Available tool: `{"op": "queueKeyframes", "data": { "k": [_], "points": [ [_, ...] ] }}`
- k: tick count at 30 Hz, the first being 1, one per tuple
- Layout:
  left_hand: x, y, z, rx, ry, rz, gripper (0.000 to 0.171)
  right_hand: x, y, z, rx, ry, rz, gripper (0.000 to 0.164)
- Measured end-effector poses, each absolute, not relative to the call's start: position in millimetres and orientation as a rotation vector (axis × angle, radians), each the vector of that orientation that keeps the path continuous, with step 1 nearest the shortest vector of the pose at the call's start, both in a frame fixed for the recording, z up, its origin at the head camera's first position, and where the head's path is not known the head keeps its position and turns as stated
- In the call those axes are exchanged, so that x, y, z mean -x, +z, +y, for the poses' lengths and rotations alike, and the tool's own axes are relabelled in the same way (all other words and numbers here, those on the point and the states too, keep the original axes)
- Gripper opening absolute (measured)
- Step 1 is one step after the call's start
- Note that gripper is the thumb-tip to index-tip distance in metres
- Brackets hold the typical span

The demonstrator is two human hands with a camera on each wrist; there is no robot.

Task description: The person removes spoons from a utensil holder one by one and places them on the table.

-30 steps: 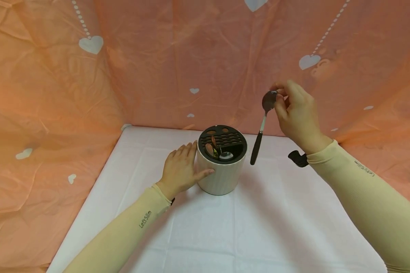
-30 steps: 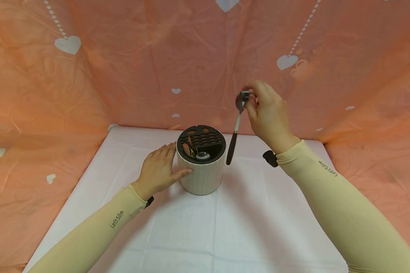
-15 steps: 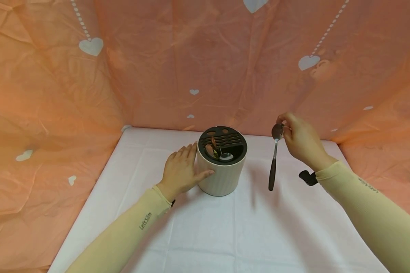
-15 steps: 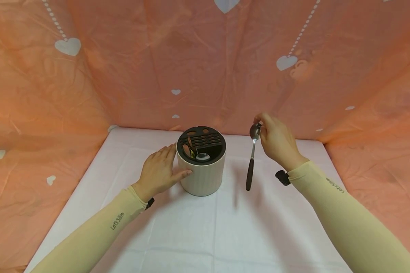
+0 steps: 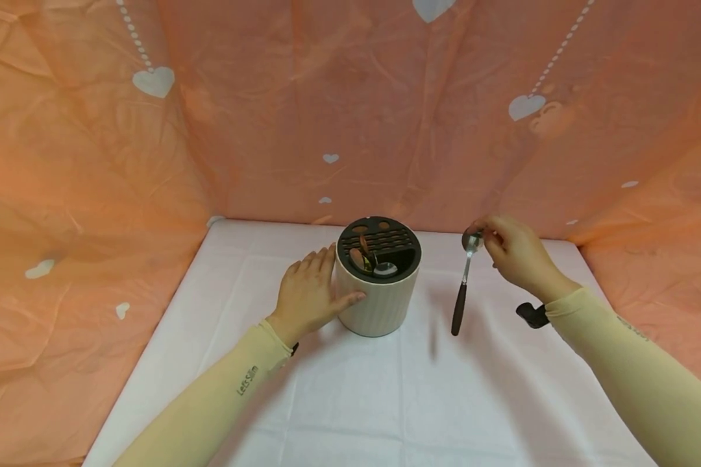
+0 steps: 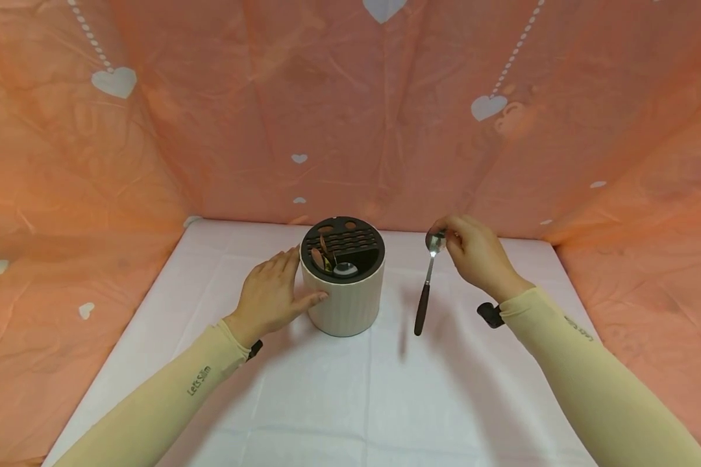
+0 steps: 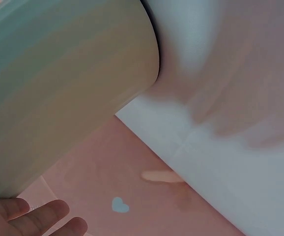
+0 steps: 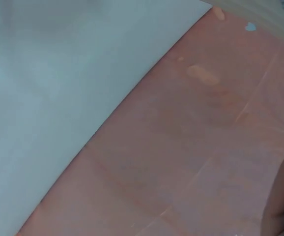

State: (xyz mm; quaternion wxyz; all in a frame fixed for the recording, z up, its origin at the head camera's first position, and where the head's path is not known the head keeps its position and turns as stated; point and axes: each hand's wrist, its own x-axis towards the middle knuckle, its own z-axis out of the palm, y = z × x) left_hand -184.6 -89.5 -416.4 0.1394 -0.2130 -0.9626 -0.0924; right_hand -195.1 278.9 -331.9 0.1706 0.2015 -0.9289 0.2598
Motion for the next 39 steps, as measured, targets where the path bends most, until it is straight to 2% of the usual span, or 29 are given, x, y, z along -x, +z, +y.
{"op": "queueKeyframes", "data": {
  "k": [6,25,39],
  "points": [
    [184.9,-417.3,-89.6,0.615,-0.273,-2.785,0.109,190.8,-339.1,285.0,-0.705,0.766,-2.564,0.034],
    [185.6,-418.3,-90.1,0.625,-0.278,-2.762,0.108,191.5,-364.5,297.8,-0.808,0.549,-2.659,0.031],
    [186.3,-420.3,-90.6,0.63,-0.333,-2.77,0.11,214.2,-396.9,294.6,-0.854,0.489,-2.833,0.03]
  ]
}}
